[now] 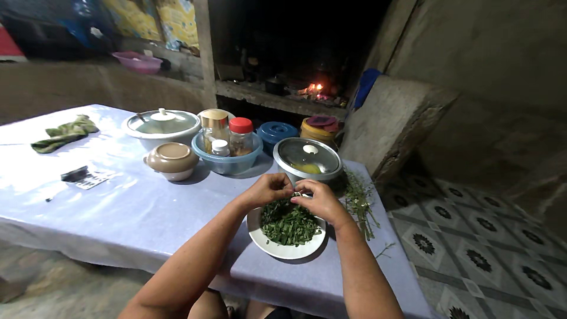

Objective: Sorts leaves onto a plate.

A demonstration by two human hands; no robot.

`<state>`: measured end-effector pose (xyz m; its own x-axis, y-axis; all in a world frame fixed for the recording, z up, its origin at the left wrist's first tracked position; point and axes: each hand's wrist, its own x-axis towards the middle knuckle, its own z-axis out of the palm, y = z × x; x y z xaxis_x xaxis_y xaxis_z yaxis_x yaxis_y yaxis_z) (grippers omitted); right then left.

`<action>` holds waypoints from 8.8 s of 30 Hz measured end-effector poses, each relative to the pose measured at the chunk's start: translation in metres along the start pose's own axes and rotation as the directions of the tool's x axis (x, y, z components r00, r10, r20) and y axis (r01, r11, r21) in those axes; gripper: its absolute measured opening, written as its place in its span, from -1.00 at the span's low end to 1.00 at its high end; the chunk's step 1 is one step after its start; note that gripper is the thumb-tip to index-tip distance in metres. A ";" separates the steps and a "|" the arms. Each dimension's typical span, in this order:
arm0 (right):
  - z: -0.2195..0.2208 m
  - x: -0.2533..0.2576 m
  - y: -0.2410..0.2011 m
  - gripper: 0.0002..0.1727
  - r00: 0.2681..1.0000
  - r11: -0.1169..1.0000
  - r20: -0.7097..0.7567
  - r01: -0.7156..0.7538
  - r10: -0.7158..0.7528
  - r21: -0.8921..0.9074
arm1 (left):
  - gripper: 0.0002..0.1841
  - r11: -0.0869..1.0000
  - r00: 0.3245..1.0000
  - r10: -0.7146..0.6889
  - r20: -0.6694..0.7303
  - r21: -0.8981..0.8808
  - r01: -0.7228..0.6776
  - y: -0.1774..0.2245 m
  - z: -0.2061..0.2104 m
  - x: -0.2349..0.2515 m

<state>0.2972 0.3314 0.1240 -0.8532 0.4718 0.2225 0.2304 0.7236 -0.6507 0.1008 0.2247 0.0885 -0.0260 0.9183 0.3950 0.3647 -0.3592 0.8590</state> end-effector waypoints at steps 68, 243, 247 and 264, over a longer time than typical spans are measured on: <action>0.032 0.010 0.004 -0.85 0.970 0.921 -0.240 0.062 0.035 0.385 | -0.77 0.971 0.984 0.175 -0.019 0.166 -0.169 -0.013 -0.004 0.005; 0.007 -0.002 -0.011 -0.68 0.997 0.994 0.052 -0.058 0.053 0.091 | -0.91 0.997 0.996 -0.017 0.091 -0.076 0.024 -0.002 -0.001 -0.006; 0.008 -0.001 -0.010 -0.79 0.998 0.995 0.039 -0.052 0.048 0.088 | -0.89 0.997 0.996 -0.008 0.093 -0.079 0.015 -0.004 -0.001 -0.006; -0.003 -0.002 -0.009 -0.80 0.993 0.999 0.108 -0.048 0.045 0.022 | -0.88 0.999 0.996 -0.048 0.070 -0.003 0.048 0.003 -0.005 -0.009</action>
<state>0.2985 0.3253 0.1317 -0.8874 0.4468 0.1132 0.2607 0.6892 -0.6760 0.0977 0.2150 0.0891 0.0213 0.9439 0.3296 0.3605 -0.3148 0.8780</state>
